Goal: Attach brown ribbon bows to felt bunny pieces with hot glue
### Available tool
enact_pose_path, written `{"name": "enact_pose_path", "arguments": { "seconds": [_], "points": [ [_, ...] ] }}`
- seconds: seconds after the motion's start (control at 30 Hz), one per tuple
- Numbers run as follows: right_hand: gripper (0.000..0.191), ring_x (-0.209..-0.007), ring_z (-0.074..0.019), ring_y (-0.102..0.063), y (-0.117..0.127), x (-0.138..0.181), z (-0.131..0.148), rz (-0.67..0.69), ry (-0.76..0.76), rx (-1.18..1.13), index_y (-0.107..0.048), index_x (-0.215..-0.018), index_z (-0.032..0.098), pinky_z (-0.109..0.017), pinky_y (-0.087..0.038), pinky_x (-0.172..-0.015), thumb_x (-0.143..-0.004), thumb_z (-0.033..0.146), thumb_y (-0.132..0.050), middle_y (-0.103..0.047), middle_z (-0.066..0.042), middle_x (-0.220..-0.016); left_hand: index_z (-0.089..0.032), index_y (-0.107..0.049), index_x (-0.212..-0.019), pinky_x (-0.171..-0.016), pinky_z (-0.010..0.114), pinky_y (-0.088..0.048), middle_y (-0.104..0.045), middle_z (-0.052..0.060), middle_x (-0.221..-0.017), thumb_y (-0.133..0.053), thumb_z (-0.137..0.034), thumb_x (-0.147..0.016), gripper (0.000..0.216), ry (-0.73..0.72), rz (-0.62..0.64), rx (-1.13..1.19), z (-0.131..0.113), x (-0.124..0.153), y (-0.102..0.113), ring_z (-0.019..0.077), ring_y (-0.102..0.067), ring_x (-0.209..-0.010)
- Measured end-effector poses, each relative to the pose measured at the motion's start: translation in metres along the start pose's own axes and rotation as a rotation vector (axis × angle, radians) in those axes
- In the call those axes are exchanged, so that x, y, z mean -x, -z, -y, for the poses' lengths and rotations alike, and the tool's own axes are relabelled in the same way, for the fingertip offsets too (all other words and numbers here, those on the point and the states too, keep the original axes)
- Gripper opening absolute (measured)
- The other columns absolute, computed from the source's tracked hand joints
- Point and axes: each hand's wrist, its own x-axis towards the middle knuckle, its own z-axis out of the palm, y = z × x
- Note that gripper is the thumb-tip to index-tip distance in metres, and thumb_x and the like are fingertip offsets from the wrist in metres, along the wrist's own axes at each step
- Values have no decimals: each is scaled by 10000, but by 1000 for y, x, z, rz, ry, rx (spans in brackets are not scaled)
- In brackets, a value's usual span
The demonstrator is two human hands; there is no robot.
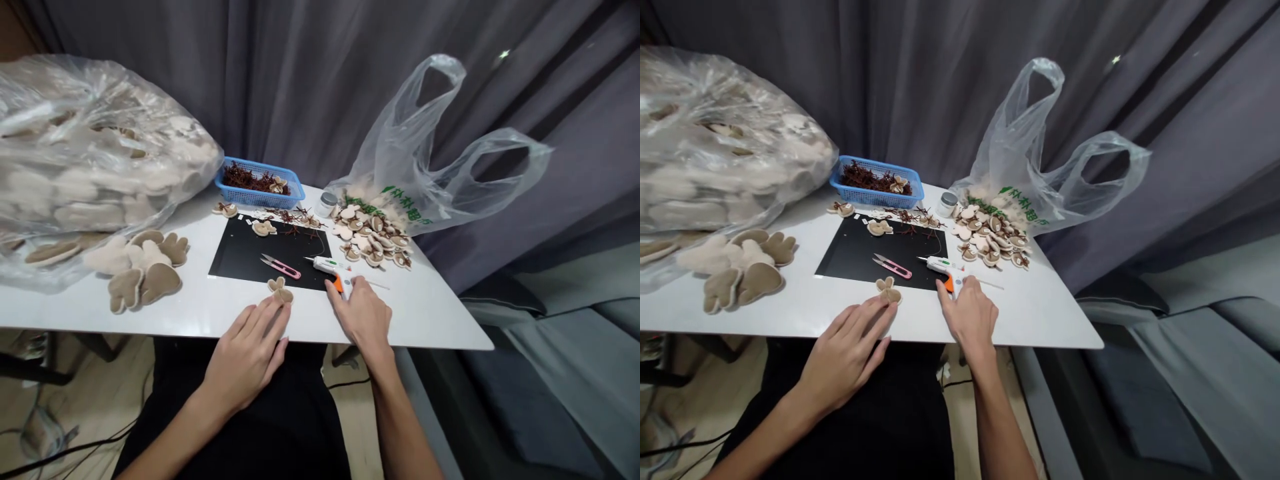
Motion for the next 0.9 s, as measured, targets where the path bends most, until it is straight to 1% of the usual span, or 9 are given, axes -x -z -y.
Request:
{"name": "enact_pose_path", "arguments": {
  "seconds": [0.1, 0.17, 0.27, 0.37, 0.47, 0.6, 0.73, 0.8, 0.9],
  "points": [
    [555, -979, -411, -767, 3, 0, 3, 0, -10, 8, -658, -1242, 131, -427, -485, -777, -1005, 613, -517, -786, -234, -1053, -156, -586, -1537, -1202, 391, -392, -643, 116, -1551, -459, -251, -1093, 471, 5, 8, -1, 1, 1, 2, 253, -638, -1375],
    [565, -897, -403, -768, 4, 0, 0, -24, -21, -39, -652, -1262, 117, -412, -477, -740, -971, 591, -549, -788, -193, -890, -170, -535, -1585, -1215, 388, -389, -628, 107, -1569, -460, -260, -1095, 504, 5, 18, 4, 2, 2, 3, 250, -622, -1400],
    [610, -750, -376, -740, 3, 3, -9, -59, -8, -218, -696, -1162, 155, -379, -463, -660, -894, 689, -577, -729, -103, -673, -177, -484, -1623, -1223, 387, -390, -620, 102, -1579, -448, -274, -1101, 532, 4, 33, 6, 2, 2, 5, 250, -616, -1409],
    [673, -764, -370, -738, 0, 10, -19, -106, 24, -423, -744, -960, 213, -375, -480, -644, -765, 844, -618, -758, -116, -727, -144, -489, -1612, -1219, 383, -388, -643, 117, -1550, -436, -277, -1106, 526, 8, 14, 5, 1, 4, 4, 247, -627, -1394],
    [720, -757, -357, -725, -6, 16, -26, -157, 11, -539, -778, -871, 205, -385, -493, -649, -677, 890, -668, -780, -134, -781, -137, -508, -1597, -1220, 384, -383, -645, 112, -1549, -445, -277, -1102, 518, 23, 11, 14, 1, 5, 3, 248, -618, -1404],
    [682, -588, -251, -612, -6, 18, -31, -86, 30, -639, -786, -816, 174, -353, -451, -588, -721, 840, -678, -721, -78, -673, -135, -552, -1561, -1217, 390, -383, -629, 103, -1568, -451, -275, -1102, 490, 24, 29, 17, 1, 5, 4, 247, -606, -1416],
    [575, -552, -214, -573, -1, 20, -33, -17, 89, -630, -749, -824, 193, -323, -436, -552, -741, 761, -703, -683, -30, -643, -126, -585, -1529, -1203, 394, -396, -640, 105, -1555, -438, -276, -1108, 471, 17, 24, 7, 1, 4, 5, 249, -613, -1403],
    [512, -521, -201, -549, 0, 23, -33, -31, 140, -586, -720, -830, 216, -307, -422, -525, -744, 721, -703, -648, 1, -604, -124, -600, -1514, -1202, 392, -398, -647, 104, -1548, -430, -275, -1111, 463, 17, 21, 2, 1, 4, 6, 247, -619, -1395],
    [465, -459, -186, -507, -1, 30, -31, -103, 190, -494, -701, -853, 233, -295, -398, -496, -743, 685, -695, -578, 37, -526, -134, -614, -1500, -1201, 387, -406, -657, 106, -1535, -431, -273, -1110, 453, 22, 21, 5, 1, 4, 5, 245, -627, -1383]
  ]
}}
